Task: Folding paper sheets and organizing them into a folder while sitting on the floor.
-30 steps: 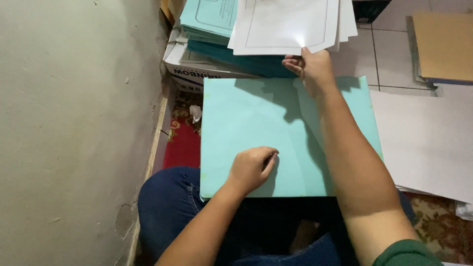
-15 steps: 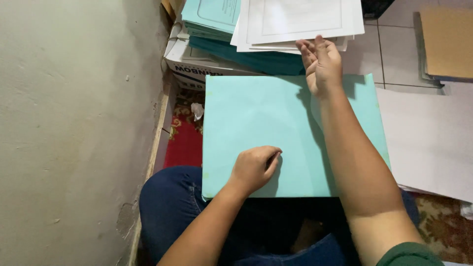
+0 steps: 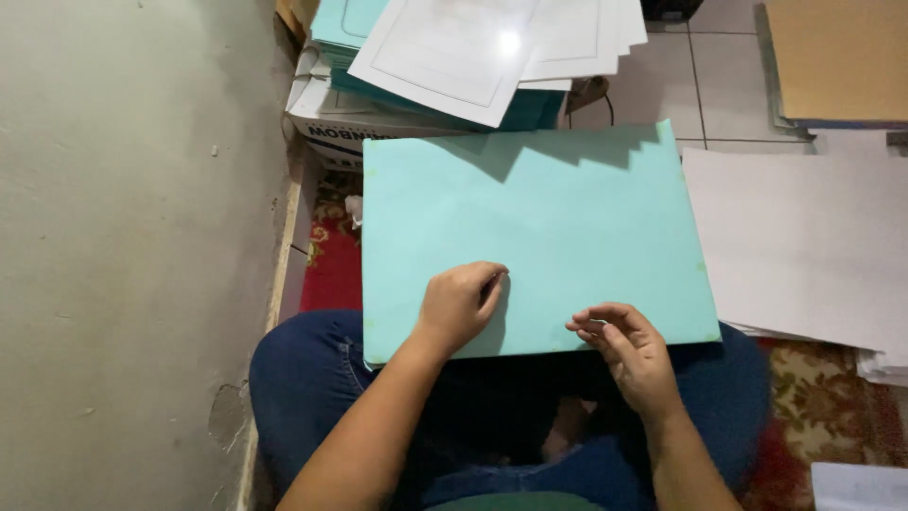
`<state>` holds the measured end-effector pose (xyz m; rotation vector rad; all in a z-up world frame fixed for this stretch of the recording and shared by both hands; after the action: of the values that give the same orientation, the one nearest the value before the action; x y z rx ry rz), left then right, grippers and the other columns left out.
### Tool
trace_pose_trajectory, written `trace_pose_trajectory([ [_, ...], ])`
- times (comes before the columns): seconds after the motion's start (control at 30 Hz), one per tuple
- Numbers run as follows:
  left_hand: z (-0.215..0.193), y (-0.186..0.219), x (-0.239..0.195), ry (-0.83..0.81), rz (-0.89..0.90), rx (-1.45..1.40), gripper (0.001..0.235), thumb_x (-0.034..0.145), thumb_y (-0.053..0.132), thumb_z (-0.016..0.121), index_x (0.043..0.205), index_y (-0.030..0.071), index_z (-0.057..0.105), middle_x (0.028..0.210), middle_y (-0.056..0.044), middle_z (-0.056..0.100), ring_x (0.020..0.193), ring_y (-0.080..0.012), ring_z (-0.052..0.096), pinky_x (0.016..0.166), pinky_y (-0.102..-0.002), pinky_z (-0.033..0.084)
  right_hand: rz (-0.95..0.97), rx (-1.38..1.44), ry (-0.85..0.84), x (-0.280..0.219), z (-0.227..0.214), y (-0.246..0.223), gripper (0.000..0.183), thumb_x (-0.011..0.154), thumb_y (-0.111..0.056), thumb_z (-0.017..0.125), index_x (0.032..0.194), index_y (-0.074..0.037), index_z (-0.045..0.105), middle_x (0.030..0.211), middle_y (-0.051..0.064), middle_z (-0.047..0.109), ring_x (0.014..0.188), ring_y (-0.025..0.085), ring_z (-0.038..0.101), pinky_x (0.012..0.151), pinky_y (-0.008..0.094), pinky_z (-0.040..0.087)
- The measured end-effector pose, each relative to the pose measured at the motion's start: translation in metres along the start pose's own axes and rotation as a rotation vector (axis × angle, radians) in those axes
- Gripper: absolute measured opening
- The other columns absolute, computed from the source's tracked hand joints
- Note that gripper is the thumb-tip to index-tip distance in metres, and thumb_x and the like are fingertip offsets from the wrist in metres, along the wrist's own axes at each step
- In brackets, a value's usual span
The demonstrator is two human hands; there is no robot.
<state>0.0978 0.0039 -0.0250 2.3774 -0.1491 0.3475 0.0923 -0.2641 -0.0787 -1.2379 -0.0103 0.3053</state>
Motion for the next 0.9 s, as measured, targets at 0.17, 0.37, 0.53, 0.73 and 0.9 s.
trace_pose_trajectory([
  [0.17,0.001,0.000,-0.004,0.008,0.033,0.087,0.019,0.089,0.018,0.067,0.107,0.018,0.073,0.089,-0.004,0.077,0.088,-0.0281,0.074,0.074,-0.039,0.059,-0.071,-0.185,-0.092,-0.013,0.020,-0.015,0.025,0.099,0.000,0.054,0.119,0.009,0.064,0.109,0.028,0.075,0.106,0.035,0.074,0.094,0.050,0.059],
  [0.37,-0.003,0.010,-0.003,0.022,0.035,0.148,0.023,0.088,0.014,0.067,0.110,0.017,0.073,0.089,-0.004,0.076,0.087,-0.0290,0.074,0.075,-0.039,0.059,-0.126,-0.337,-0.114,-0.017,0.036,-0.032,0.023,0.099,0.002,0.055,0.115,0.001,0.071,0.105,0.019,0.079,0.099,0.027,0.076,0.092,0.046,0.062],
  [0.53,0.009,0.017,-0.002,0.044,0.015,0.263,0.029,0.084,0.016,0.071,0.113,0.019,0.071,0.091,-0.002,0.074,0.089,-0.0263,0.073,0.075,-0.039,0.059,-0.320,-0.387,0.105,-0.018,0.002,-0.083,0.018,0.097,0.005,0.058,0.099,0.002,0.075,0.090,0.017,0.078,0.082,0.024,0.075,0.078,0.042,0.065],
  [0.73,0.071,0.054,0.033,-0.064,-0.142,0.428,0.020,0.095,0.027,0.058,0.083,0.011,0.056,0.070,-0.010,0.060,0.063,-0.0379,0.069,0.054,-0.050,0.055,-0.517,-0.445,0.605,0.001,-0.126,-0.094,0.015,0.103,0.008,0.051,0.100,0.005,0.064,0.083,0.020,0.070,0.071,0.021,0.069,0.063,0.027,0.059],
  [0.9,0.131,0.145,0.084,0.039,0.233,0.196,0.018,0.093,0.024,0.061,0.081,0.014,0.052,0.063,-0.004,0.054,0.057,-0.0306,0.067,0.048,-0.042,0.052,-0.228,-0.765,0.620,0.050,-0.199,-0.061,0.010,0.096,0.005,0.060,0.103,0.002,0.067,0.094,0.026,0.071,0.078,0.028,0.074,0.059,0.032,0.060],
])
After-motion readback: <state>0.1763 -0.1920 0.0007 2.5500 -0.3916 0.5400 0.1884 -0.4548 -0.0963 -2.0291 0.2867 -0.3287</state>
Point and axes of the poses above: each hand's wrist, its own x-axis towards the middle knuckle, its own z-axis out of the palm, y = z × x, the point moved 6 cm from there along x, towards the middle knuckle
